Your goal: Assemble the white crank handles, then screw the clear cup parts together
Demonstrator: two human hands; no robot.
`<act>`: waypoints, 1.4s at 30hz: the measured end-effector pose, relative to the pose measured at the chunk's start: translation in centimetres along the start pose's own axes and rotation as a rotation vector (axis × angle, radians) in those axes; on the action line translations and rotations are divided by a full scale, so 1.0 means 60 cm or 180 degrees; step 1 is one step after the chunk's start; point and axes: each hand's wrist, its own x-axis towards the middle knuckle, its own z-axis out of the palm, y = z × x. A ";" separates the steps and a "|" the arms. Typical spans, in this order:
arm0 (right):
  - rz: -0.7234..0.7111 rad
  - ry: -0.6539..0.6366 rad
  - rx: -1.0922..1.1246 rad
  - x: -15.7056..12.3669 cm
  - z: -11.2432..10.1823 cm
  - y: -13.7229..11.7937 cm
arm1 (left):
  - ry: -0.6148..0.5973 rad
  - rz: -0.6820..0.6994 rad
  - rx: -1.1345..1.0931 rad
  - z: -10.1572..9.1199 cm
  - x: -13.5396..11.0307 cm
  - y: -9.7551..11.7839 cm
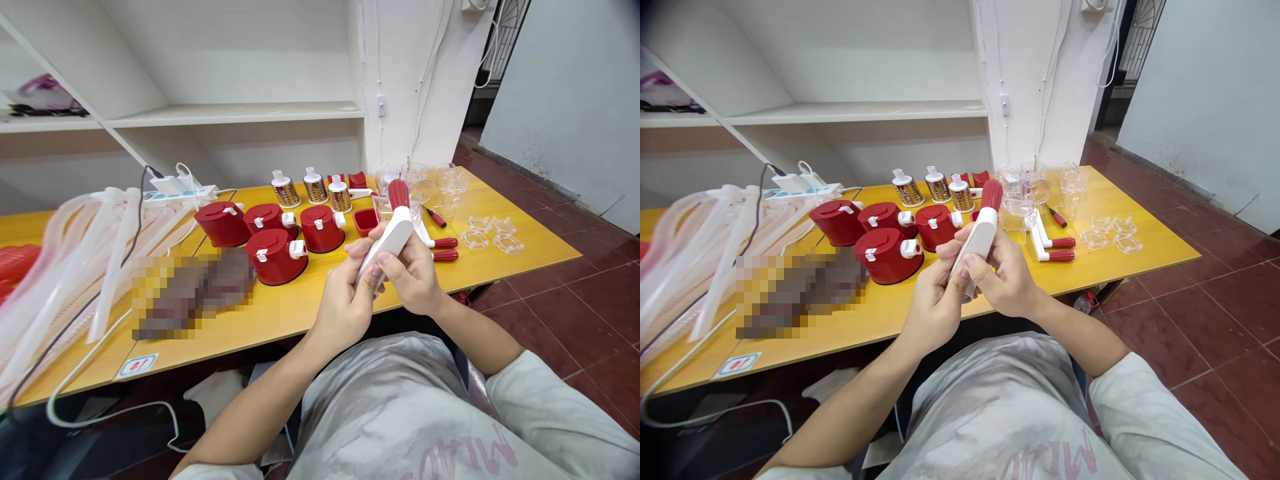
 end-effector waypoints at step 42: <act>-0.0365 -0.0559 -0.3945 0.031 -0.166 -0.112 | -0.1591 -0.1880 -0.2087 -0.044 0.055 -0.038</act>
